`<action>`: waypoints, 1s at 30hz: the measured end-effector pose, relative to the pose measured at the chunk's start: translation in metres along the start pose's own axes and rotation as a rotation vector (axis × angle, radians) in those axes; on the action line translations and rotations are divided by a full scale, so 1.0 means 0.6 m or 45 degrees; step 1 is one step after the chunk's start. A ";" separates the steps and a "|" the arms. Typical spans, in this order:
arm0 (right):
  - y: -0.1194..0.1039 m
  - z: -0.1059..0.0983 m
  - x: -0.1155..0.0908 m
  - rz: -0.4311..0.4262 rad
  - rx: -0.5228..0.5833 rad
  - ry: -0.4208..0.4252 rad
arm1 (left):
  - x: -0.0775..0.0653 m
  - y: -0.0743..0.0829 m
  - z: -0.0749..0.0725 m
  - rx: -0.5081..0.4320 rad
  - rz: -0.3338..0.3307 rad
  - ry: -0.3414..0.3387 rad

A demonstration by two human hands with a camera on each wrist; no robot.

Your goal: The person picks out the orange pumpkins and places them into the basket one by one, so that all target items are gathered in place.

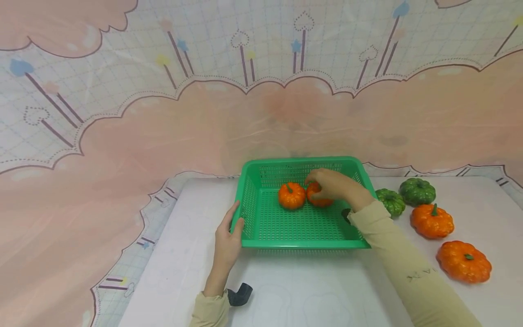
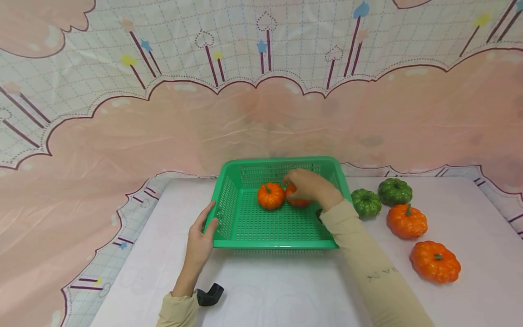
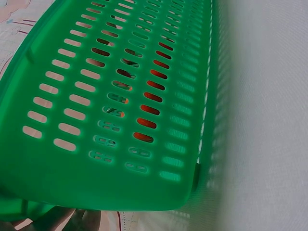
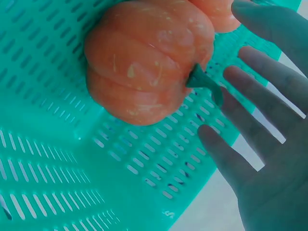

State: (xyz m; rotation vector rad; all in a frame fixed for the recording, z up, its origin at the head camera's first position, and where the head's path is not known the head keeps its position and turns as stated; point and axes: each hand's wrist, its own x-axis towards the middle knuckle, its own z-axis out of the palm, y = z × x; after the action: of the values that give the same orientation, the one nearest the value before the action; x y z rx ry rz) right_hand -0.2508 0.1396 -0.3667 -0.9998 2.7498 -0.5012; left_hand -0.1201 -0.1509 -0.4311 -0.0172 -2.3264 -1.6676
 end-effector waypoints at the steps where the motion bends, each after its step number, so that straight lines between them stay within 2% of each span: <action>1: -0.001 -0.001 -0.002 -0.003 0.000 0.002 | 0.000 0.000 0.000 -0.001 0.001 -0.001; 11: -0.002 -0.009 -0.023 -0.093 -0.001 0.082 | 0.001 -0.004 0.001 -0.020 0.021 -0.004; 30: -0.005 -0.035 -0.078 -0.014 -0.067 0.136 | 0.000 -0.004 0.001 -0.011 0.029 0.011</action>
State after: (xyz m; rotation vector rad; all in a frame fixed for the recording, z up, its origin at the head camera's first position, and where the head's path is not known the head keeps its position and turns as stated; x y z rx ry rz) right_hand -0.2193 0.1731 -0.3441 -1.0290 2.8673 -0.5000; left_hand -0.1205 -0.1512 -0.4335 -0.0378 -2.3038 -1.6634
